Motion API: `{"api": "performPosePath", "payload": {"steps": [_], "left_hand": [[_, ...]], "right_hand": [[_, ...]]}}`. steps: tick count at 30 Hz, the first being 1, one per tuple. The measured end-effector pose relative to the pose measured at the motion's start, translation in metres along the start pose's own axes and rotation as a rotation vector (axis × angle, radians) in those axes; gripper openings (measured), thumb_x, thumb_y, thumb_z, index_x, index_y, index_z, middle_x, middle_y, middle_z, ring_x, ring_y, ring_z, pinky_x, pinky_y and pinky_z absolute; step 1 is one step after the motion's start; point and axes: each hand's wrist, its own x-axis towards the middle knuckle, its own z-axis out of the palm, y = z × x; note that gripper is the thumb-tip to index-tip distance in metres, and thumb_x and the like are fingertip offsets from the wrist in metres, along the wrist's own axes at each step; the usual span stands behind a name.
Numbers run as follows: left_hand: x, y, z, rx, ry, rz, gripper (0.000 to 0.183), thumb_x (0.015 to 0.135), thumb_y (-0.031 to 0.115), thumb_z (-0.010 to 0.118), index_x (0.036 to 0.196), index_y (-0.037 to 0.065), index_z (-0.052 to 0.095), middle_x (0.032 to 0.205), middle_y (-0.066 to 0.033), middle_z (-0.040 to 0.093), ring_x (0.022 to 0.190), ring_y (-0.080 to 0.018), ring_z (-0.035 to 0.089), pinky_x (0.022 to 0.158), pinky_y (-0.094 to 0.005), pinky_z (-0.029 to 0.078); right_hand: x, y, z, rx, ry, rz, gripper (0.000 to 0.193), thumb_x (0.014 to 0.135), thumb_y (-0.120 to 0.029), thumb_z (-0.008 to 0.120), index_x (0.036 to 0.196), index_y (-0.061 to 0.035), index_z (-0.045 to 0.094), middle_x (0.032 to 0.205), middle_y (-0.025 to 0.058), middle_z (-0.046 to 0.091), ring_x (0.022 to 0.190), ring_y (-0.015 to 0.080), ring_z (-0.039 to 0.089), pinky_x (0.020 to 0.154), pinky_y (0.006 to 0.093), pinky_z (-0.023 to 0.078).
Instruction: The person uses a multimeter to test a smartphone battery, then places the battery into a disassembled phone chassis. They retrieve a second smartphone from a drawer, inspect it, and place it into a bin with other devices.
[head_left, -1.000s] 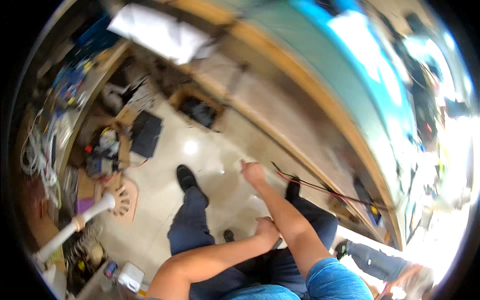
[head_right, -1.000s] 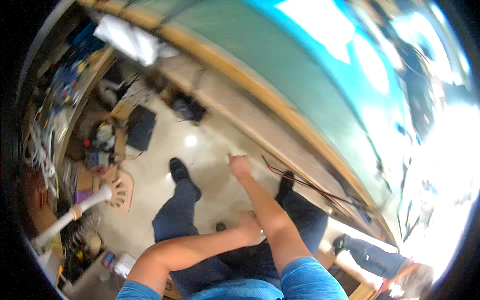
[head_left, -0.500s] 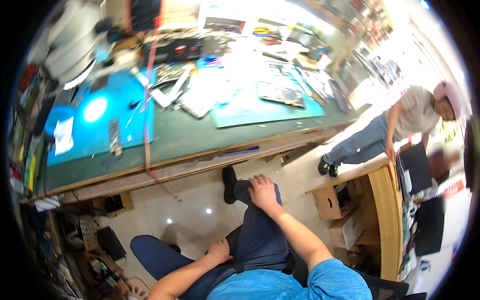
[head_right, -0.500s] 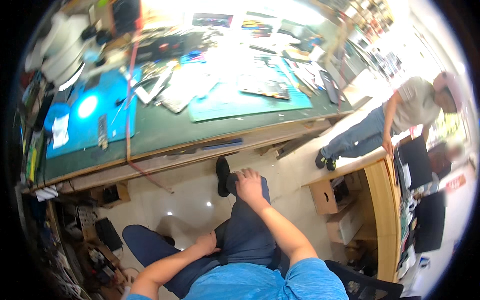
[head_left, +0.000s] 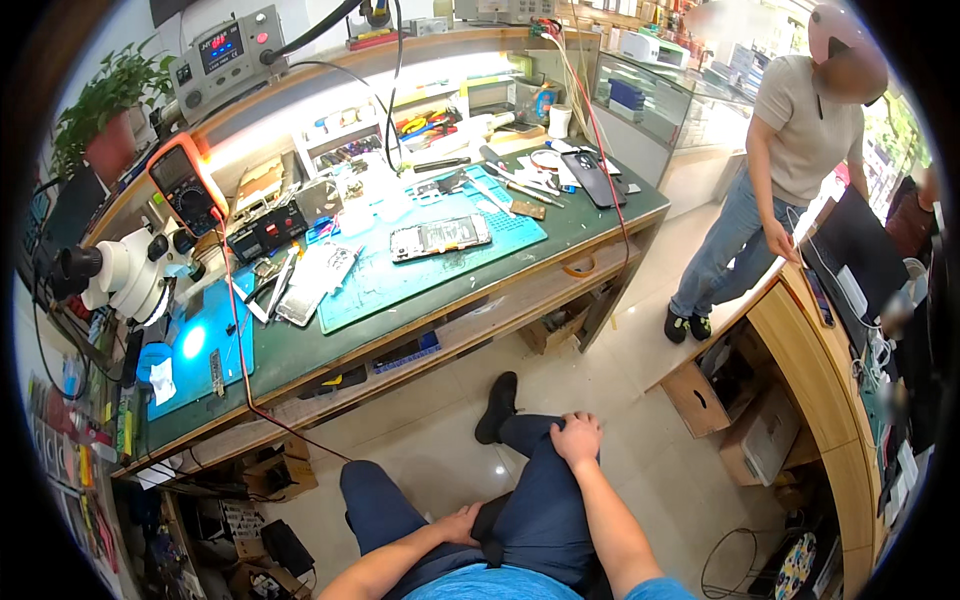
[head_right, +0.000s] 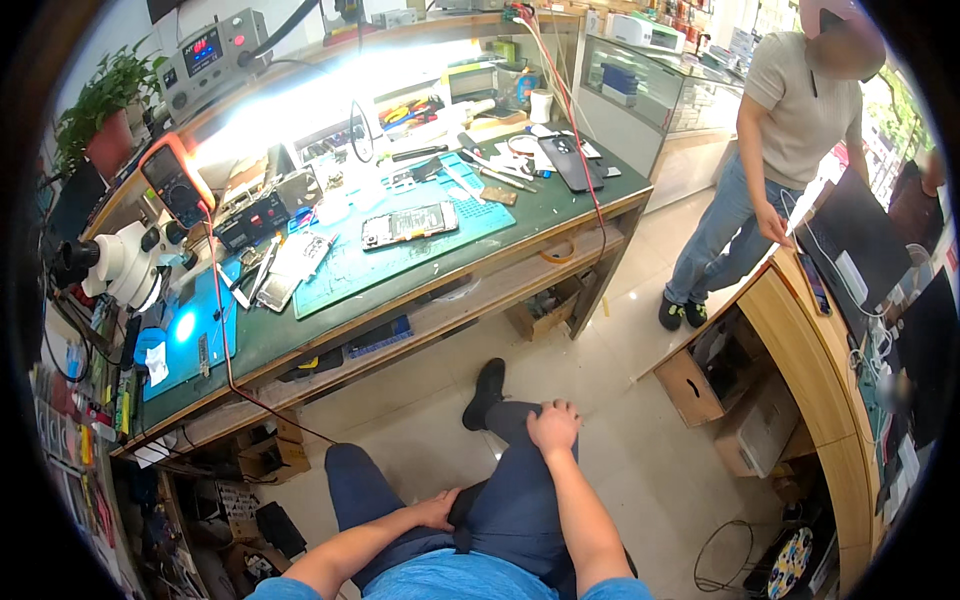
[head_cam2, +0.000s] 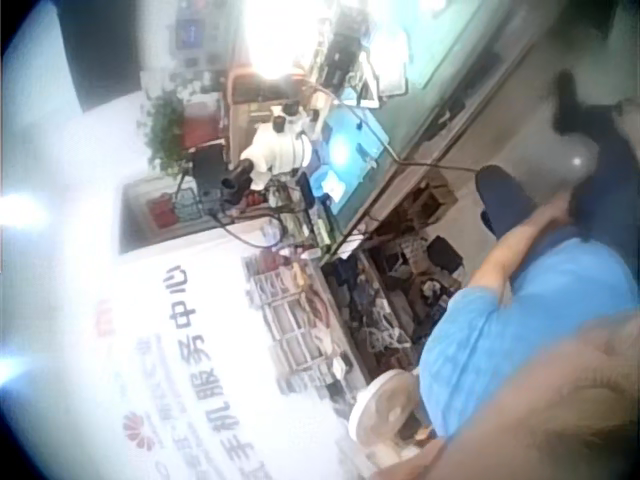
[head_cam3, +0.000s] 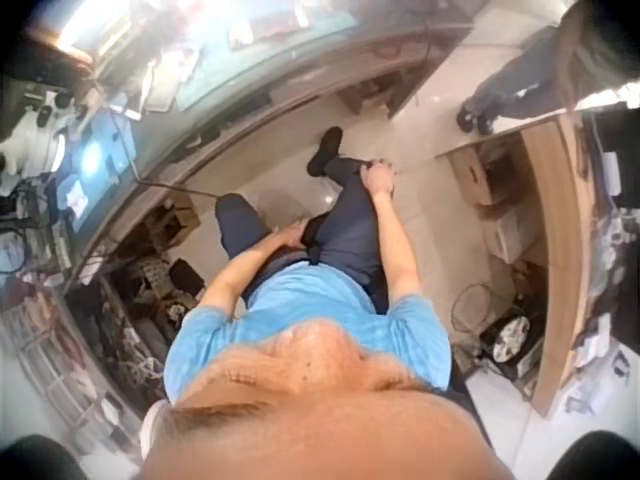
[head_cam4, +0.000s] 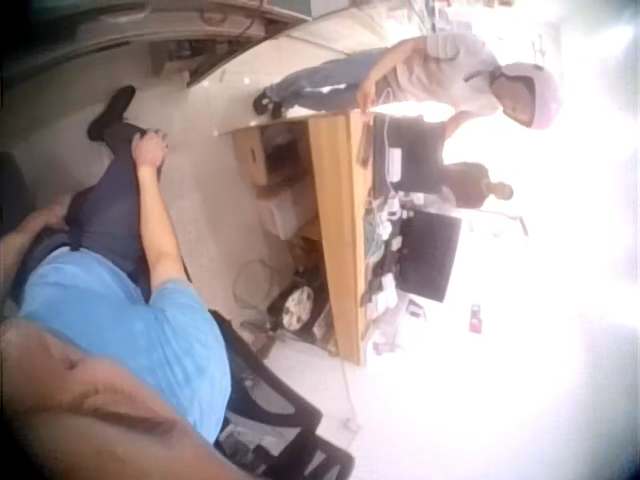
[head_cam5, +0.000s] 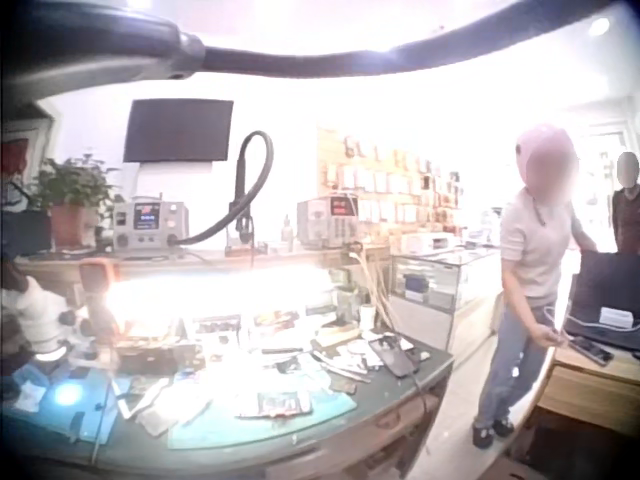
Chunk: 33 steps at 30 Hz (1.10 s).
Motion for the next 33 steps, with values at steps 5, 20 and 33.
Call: {"api": "performPosePath", "payload": {"steps": [5, 20, 33], "left_hand": [[0.03, 0.002, -0.004, -0.029, -0.121, 0.127, 0.116, 0.071, 0.024, 0.084, 0.155, 0.006, 0.006, 0.144, -0.0328, 0.038, 0.134, -0.0456, 0.042, 0.109, -0.0459, 0.04], [0.037, 0.059, -0.029, 0.463, -0.278, -0.174, 0.089, 0.082, 0.014, 0.064, 0.154, 0.001, 0.015, 0.134, -0.0281, 0.056, 0.121, -0.0396, 0.058, 0.101, -0.0453, 0.048], [0.005, 0.116, -0.062, 0.422, 0.215, 0.175, 0.032, 0.09, 0.02, 0.059, 0.116, 0.002, 0.067, 0.093, -0.0221, 0.072, 0.084, -0.0419, 0.069, 0.076, -0.0513, 0.055]], "right_hand": [[-0.003, 0.04, 0.005, 0.1, -0.03, 0.107, 0.04, 0.084, -0.043, 0.064, 0.11, -0.0141, 0.075, 0.124, 0.0083, 0.065, 0.124, 0.0301, 0.052, 0.103, 0.0487, 0.042], [0.006, 0.014, -0.007, 0.099, 0.03, 0.021, 0.028, 0.088, -0.029, 0.057, 0.094, -0.0072, 0.074, 0.098, 0.0129, 0.072, 0.104, 0.0276, 0.064, 0.095, 0.0482, 0.042], [-0.003, 0.056, 0.005, 0.173, -0.011, 0.193, 0.033, 0.09, -0.031, 0.053, 0.098, -0.0058, 0.074, 0.104, 0.0128, 0.071, 0.108, 0.0287, 0.062, 0.099, 0.0454, 0.041]]}}
